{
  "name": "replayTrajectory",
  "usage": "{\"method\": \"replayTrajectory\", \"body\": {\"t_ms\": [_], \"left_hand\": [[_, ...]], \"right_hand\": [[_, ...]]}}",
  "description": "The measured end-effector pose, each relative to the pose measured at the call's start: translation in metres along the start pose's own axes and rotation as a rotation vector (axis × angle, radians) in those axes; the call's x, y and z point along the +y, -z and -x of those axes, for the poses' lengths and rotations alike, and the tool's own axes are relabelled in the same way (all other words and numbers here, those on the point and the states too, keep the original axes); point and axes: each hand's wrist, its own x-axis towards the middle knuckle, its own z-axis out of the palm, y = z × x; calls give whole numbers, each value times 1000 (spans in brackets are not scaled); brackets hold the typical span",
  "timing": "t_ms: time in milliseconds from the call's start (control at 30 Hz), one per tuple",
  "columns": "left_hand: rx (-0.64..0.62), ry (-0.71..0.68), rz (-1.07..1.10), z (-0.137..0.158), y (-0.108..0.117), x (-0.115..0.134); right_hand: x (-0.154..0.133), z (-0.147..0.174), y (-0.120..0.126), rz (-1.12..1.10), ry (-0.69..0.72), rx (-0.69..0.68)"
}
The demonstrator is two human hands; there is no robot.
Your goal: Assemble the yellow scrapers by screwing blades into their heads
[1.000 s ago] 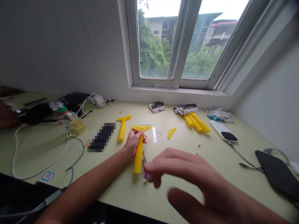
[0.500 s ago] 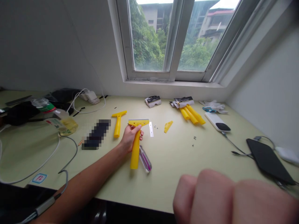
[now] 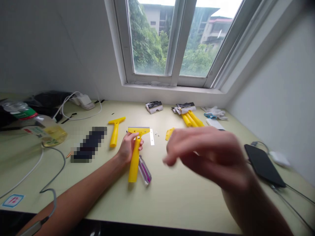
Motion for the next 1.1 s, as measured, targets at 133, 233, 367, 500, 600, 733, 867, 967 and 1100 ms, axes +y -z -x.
{"method": "replayTrajectory", "body": {"t_ms": [133, 233, 367, 500, 600, 733, 867, 967, 1100], "left_hand": [[-57, -15, 144, -1, 1, 2], [-77, -28, 129, 0, -1, 2], [-99, -49, 81, 4, -3, 1], [-91, -78, 71, 6, -1, -3], [-86, -76, 65, 7, -1, -5], [-132, -102, 56, 7, -3, -3], [-205, -140, -1, 10, -6, 0], [-196, -153, -14, 13, -8, 0], [-150, -156, -26, 16, -11, 0]], "right_hand": [[92, -19, -30, 571, -460, -176], [148, -16, -51, 701, -525, -244], [167, -8, -64, 806, -534, -270], [165, -10, -71, 830, -534, -269], [167, -12, -73, 795, -543, -249], [162, -16, -61, 681, -553, -199], [129, -23, -40, 406, -499, -11], [99, -28, -39, 227, -397, 87], [82, -30, -57, 340, -265, 28]]}}
